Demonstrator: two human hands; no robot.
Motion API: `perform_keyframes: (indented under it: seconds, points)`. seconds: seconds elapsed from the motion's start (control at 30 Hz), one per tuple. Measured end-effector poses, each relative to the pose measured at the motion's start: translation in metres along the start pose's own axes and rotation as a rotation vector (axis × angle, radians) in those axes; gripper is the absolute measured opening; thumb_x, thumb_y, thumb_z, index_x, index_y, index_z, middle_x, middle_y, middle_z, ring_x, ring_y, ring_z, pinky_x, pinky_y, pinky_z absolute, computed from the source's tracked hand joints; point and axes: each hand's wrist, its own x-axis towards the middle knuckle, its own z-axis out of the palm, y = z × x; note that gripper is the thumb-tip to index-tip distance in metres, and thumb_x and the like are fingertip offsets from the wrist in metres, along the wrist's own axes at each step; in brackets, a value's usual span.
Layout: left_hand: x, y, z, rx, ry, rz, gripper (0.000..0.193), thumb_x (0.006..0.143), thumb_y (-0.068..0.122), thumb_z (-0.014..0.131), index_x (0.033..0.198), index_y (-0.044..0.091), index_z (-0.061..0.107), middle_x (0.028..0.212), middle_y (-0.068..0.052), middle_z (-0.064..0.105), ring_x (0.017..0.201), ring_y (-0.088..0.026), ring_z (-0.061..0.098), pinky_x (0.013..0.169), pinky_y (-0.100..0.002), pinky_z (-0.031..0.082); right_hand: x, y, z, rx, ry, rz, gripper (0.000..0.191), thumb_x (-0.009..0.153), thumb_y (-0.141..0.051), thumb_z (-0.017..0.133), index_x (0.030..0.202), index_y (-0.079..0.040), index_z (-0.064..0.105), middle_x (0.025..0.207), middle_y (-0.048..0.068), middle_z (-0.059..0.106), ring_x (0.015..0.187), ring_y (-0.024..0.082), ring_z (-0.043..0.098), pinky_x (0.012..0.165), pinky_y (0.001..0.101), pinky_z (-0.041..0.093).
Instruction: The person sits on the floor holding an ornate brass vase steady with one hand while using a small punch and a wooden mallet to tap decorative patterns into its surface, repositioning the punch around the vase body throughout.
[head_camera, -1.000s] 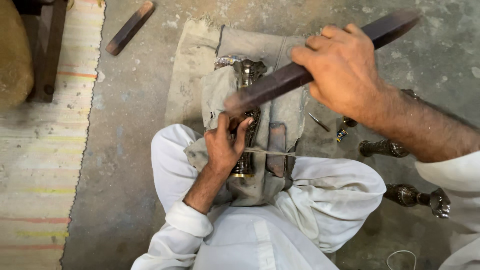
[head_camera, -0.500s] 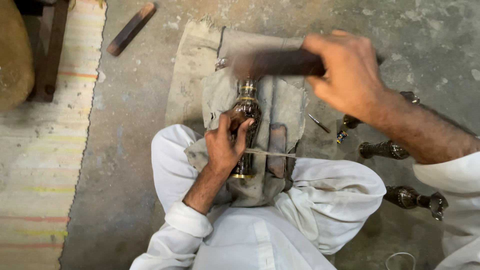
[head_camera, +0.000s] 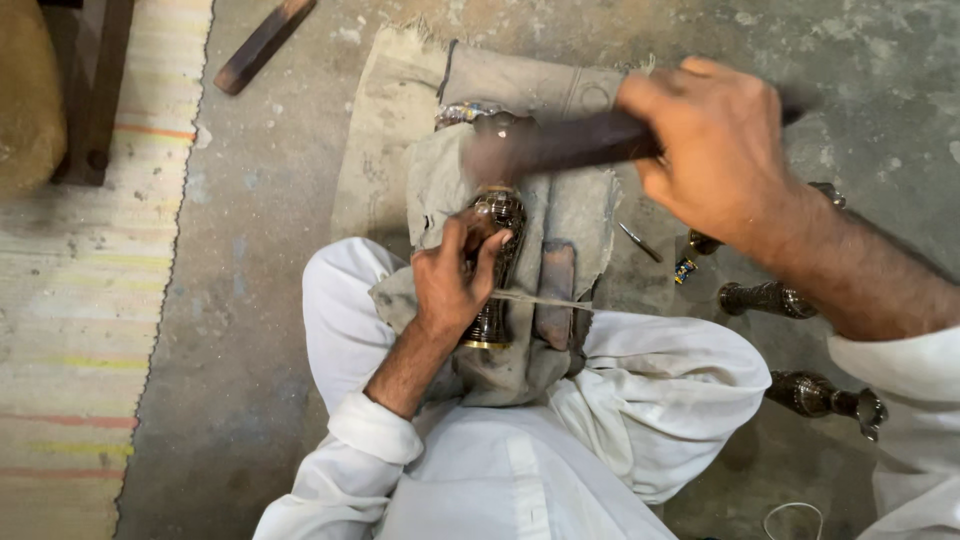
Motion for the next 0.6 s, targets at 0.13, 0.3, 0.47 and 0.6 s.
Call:
perform_keyframes:
  seconds: [0.13, 0.3, 0.47, 0.6]
  points:
    - [0.003, 0.004, -0.001, -0.065, 0.073, 0.0, 0.028, 0.099, 0.014, 0.077, 0.118, 0.004, 0.059, 0.081, -0.008, 0.072, 0.063, -0.014, 0.067, 0.057, -0.028, 0.054, 0.0, -0.001, 0.002, -0.19, 0.102, -0.128, 0.032, 0.074, -0.011, 0.083, 0.105, -0.011, 0.072, 0.089, 0.003, 0.068, 0.091, 0.023, 0.064, 0.077, 0.0421, 0.049]
    - [0.001, 0.008, -0.001, -0.113, 0.089, -0.056, 0.03, 0.098, 0.012, 0.078, 0.12, 0.001, 0.059, 0.083, -0.006, 0.072, 0.065, -0.01, 0.062, 0.059, -0.026, 0.052, 0.007, -0.005, -0.006, -0.098, 0.087, -0.109, 0.033, 0.077, -0.011, 0.082, 0.107, -0.011, 0.068, 0.093, 0.004, 0.067, 0.092, 0.025, 0.064, 0.077, 0.0411, 0.05]
    - [-0.001, 0.006, 0.002, -0.076, 0.092, -0.061, 0.027, 0.097, 0.013, 0.08, 0.109, 0.002, 0.058, 0.079, -0.007, 0.069, 0.064, -0.011, 0.061, 0.058, -0.027, 0.051, 0.021, -0.016, -0.016, -0.055, 0.084, -0.142, 0.039, 0.067, -0.007, 0.081, 0.104, -0.006, 0.069, 0.092, 0.009, 0.068, 0.089, 0.03, 0.064, 0.075, 0.0418, 0.051]
    - [-0.005, 0.001, 0.002, -0.045, 0.105, -0.023, 0.029, 0.095, 0.014, 0.082, 0.098, 0.002, 0.055, 0.081, -0.007, 0.07, 0.063, -0.011, 0.062, 0.057, -0.026, 0.051, 0.021, -0.026, -0.017, -0.249, 0.055, -0.167, 0.027, 0.08, -0.011, 0.08, 0.104, -0.013, 0.07, 0.095, 0.005, 0.07, 0.093, 0.025, 0.066, 0.078, 0.0416, 0.051]
